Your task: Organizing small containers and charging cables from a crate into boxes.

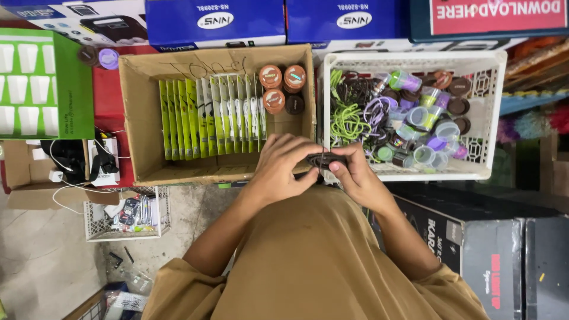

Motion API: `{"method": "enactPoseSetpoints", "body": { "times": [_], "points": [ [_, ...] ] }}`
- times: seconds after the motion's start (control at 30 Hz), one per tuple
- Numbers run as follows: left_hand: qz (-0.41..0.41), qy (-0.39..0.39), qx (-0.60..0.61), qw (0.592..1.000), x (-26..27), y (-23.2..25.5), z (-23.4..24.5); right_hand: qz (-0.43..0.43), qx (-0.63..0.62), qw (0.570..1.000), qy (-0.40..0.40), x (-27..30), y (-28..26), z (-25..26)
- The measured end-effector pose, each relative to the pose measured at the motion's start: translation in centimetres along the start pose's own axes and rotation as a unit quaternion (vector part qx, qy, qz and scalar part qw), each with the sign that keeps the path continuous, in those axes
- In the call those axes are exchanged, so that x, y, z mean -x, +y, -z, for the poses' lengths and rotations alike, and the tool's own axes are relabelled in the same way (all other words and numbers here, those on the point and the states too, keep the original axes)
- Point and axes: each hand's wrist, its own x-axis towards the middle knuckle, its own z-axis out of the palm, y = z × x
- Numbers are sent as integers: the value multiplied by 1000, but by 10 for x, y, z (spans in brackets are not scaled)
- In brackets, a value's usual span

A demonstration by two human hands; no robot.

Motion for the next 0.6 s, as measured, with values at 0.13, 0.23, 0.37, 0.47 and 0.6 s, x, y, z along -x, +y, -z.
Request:
{"method": "enactPoseSetpoints", "body": {
  "times": [0.13,0.23,0.37,0.47,0.6],
  "points": [
    [-16,8,-15,1000,4,-1,-2,-11,45,999,-19,-8,-22,3],
    [-44,20,-45,998,3,-1,-2,-98,151,983,-43,-10,-47,5],
    [-10,10,-17,1000,-2,0,3,-19,107,993,-46,-2,-11,7],
    [0,5,51,999,-5,-6,-5,48,71,996,-31,4,17,10],
    [24,21,222,975,2,-22,-37,15,-94,995,7,11,35,11]
  ]
}}
